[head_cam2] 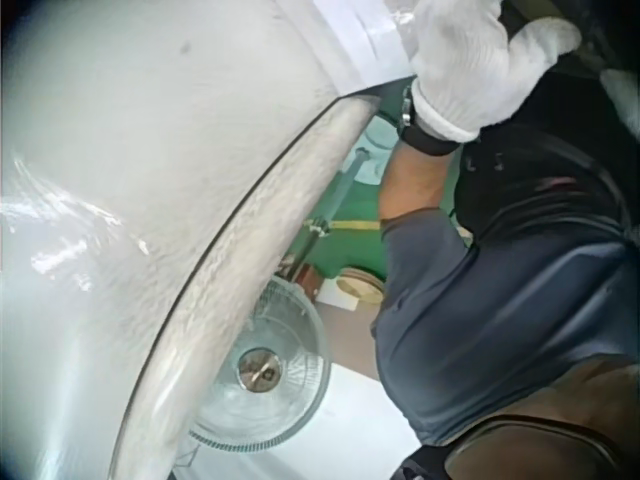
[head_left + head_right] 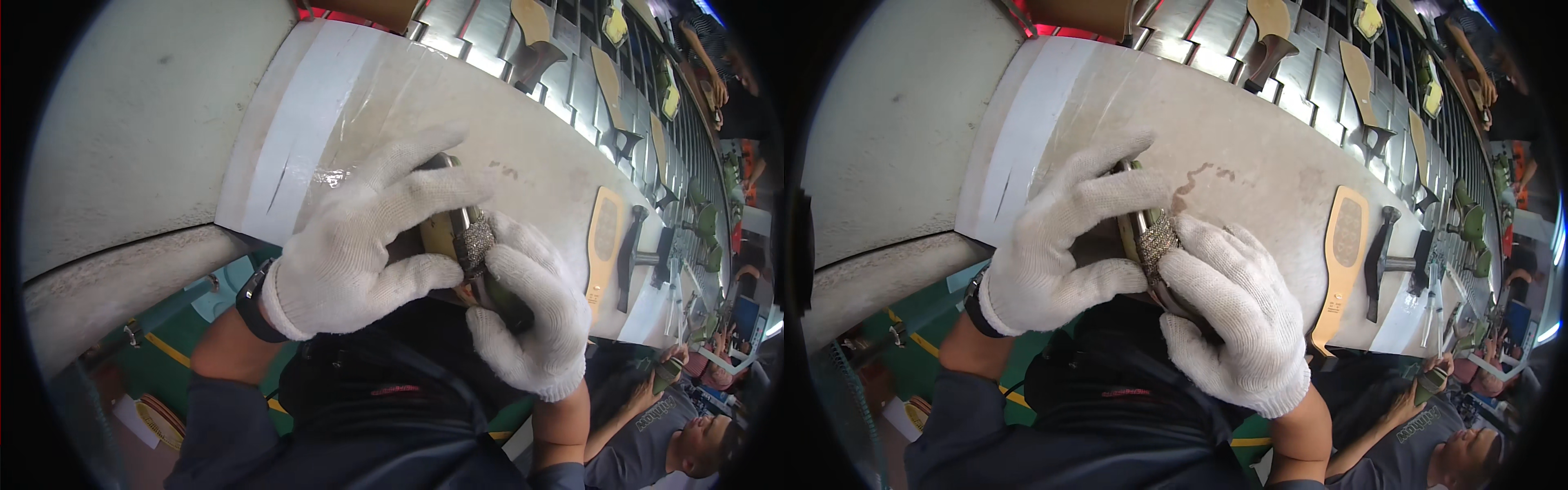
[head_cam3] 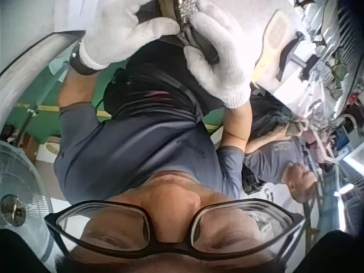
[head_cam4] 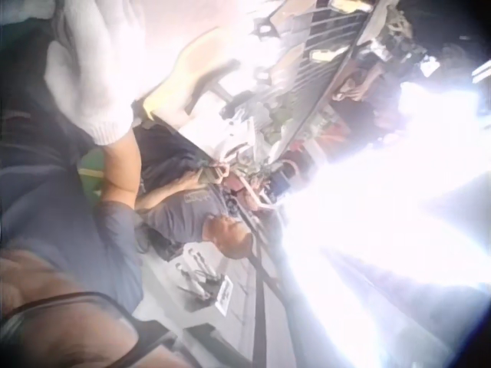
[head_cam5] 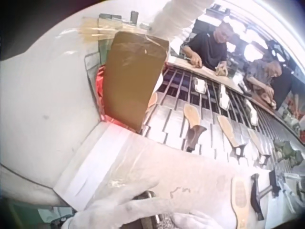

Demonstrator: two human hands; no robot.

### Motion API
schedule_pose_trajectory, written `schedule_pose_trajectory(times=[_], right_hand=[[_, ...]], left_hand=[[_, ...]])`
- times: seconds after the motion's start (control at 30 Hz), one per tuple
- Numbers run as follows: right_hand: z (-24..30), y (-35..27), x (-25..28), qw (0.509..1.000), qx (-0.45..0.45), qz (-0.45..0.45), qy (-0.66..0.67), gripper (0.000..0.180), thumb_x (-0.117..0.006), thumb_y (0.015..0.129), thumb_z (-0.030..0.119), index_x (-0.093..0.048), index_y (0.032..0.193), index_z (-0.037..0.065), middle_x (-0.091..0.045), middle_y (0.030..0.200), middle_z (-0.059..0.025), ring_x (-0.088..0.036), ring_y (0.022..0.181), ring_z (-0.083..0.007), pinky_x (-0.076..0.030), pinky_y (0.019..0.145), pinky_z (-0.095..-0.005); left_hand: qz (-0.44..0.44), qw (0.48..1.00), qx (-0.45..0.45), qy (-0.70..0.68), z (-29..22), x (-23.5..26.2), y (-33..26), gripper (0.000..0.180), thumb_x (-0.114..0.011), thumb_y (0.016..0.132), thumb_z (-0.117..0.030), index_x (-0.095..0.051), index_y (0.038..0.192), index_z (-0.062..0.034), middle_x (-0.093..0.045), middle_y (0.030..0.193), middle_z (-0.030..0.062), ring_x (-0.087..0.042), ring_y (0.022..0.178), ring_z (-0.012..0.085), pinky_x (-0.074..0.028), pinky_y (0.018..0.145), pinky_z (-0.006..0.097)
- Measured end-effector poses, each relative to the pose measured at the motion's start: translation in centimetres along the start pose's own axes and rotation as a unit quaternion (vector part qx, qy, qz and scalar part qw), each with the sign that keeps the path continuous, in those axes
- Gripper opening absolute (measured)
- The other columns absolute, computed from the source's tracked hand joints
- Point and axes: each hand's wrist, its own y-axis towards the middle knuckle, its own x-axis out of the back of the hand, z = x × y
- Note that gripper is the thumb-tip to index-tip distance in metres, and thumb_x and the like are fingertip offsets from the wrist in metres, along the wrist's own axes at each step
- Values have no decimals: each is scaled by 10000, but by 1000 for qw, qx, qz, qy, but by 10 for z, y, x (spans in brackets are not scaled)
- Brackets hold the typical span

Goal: The person assembles high-heeled shoes by pressing soles onto shoe uppers on lasts by hand and hammering along the edges and heels using a hammer.

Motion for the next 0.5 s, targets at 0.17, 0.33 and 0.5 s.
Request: schedule_pose_trajectory(times=[0.17,0.33,0.5], right_hand=[[-3,-7,-5,999,-5,-35,26,585,-871,715,27,-735,1284,15,-723,1356,-270,-715,1271,-462,-510,1159,-577],[6,1,6,1000,4,-3,16,474,-882,683,44,-740,1132,-4,-720,1267,-269,-717,1189,-476,-513,1094,-572],[4,-15,11,998,30,-38,29,393,-895,653,63,-748,1011,-6,-714,1227,-267,-714,1160,-483,-501,1076,-594]], left_hand=[[-21,996,39,-74,1,-6,3,831,-961,867,-326,-594,1533,7,-552,1586,242,-595,1444,371,-487,1190,452],[-15,1000,-23,6,-7,-1,5,871,-971,847,-371,-592,1534,8,-585,1555,226,-600,1426,363,-489,1185,454],[-13,993,-100,56,-20,-2,17,868,-954,846,-428,-606,1514,4,-590,1553,257,-603,1425,384,-499,1179,465]])
